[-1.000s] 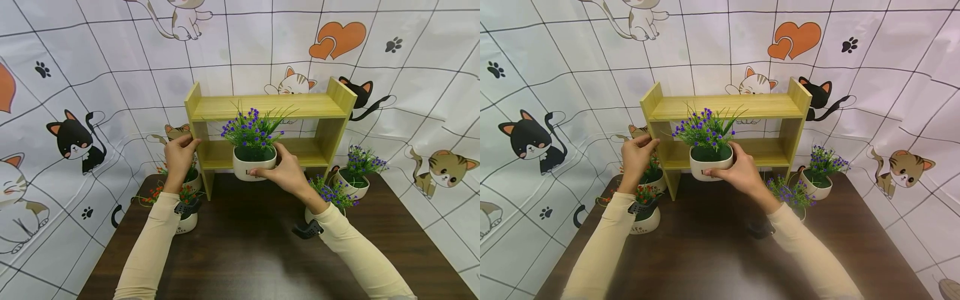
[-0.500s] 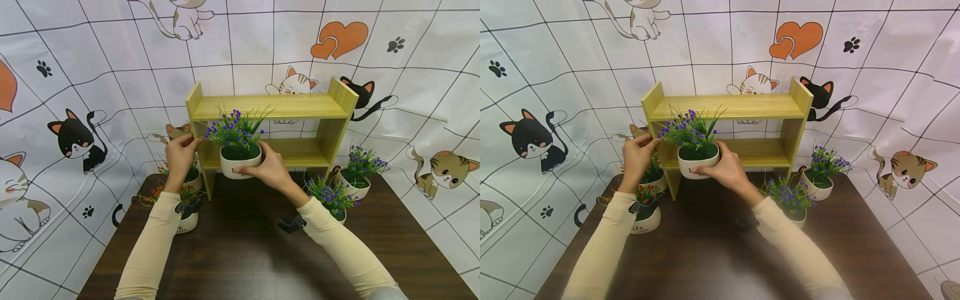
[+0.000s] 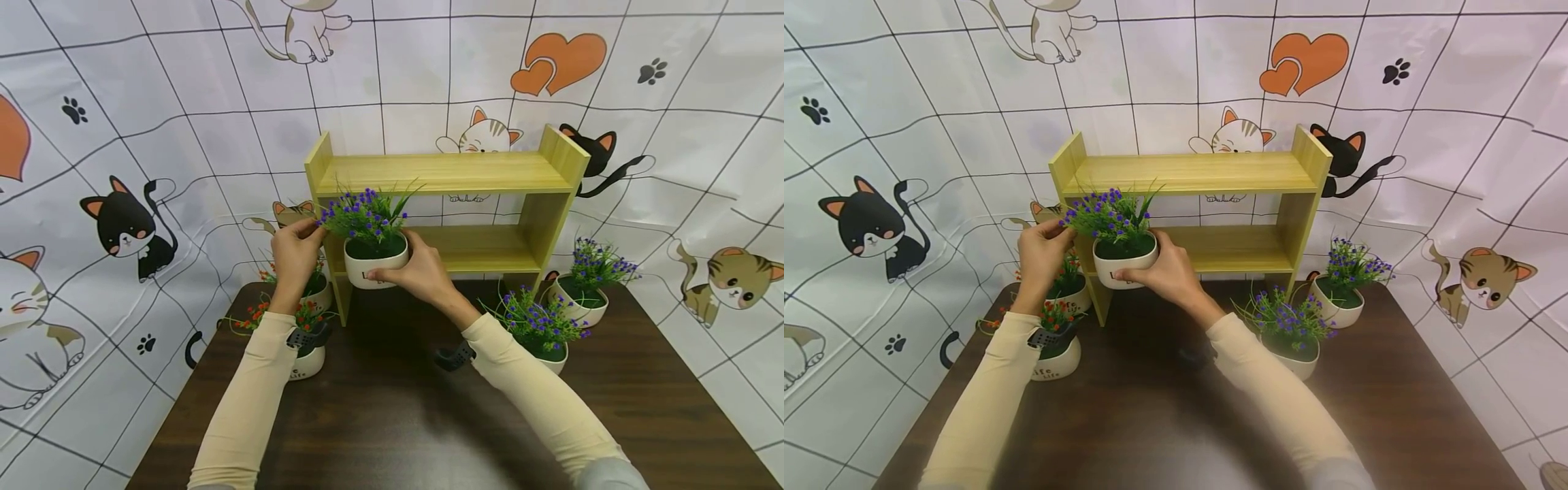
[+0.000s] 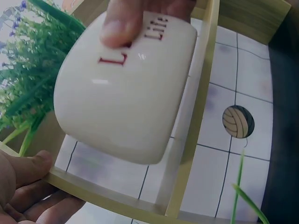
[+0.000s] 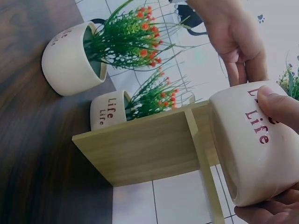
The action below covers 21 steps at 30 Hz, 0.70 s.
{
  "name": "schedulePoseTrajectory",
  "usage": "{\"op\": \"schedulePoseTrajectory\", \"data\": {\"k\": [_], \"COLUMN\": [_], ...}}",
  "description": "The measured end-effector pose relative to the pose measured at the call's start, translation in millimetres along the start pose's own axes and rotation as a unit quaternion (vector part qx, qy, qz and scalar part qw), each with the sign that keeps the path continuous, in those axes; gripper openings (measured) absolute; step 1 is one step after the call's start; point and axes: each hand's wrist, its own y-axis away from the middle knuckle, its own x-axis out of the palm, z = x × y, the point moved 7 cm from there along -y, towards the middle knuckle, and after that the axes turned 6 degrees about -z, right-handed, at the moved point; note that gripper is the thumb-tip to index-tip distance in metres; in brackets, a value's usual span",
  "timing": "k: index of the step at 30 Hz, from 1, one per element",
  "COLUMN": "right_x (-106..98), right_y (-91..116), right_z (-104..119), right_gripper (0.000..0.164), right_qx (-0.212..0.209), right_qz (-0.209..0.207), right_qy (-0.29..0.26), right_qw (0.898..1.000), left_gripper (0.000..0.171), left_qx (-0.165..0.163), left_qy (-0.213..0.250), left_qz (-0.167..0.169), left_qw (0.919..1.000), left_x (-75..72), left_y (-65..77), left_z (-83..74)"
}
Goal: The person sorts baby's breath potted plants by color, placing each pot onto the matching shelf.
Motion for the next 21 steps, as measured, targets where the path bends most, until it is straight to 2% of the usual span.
{"op": "schedulePoseTrajectory", "data": {"k": [6,13,21], "right_x": [6,9,15], "right_y": [-7,-16,-25], "right_z": [-3,-7,-8], "right_gripper": [0.104,0.107,0.101], "right_qx": [0.006,0.013,0.009], "right_qz": [0.004,0.002,-0.007], "right_qy": [-0.008,-0.008,-0.002], "right_qw": [1.0,1.0,1.0], "left_gripper": [0.031,0.027,0.026], "left_qx": [-0.006,-0.003,-0.007], "left_qy": [-0.002,0.0,-0.001], "left_qz": [0.004,0.001,0.0], "left_qw": [1.0,1.0,1.0], "left_x": [-0.2,0.2,0.9], "left_y": [1.0,-0.3,-0.9], "left_z": [0.5,-0.7,0.7]}}
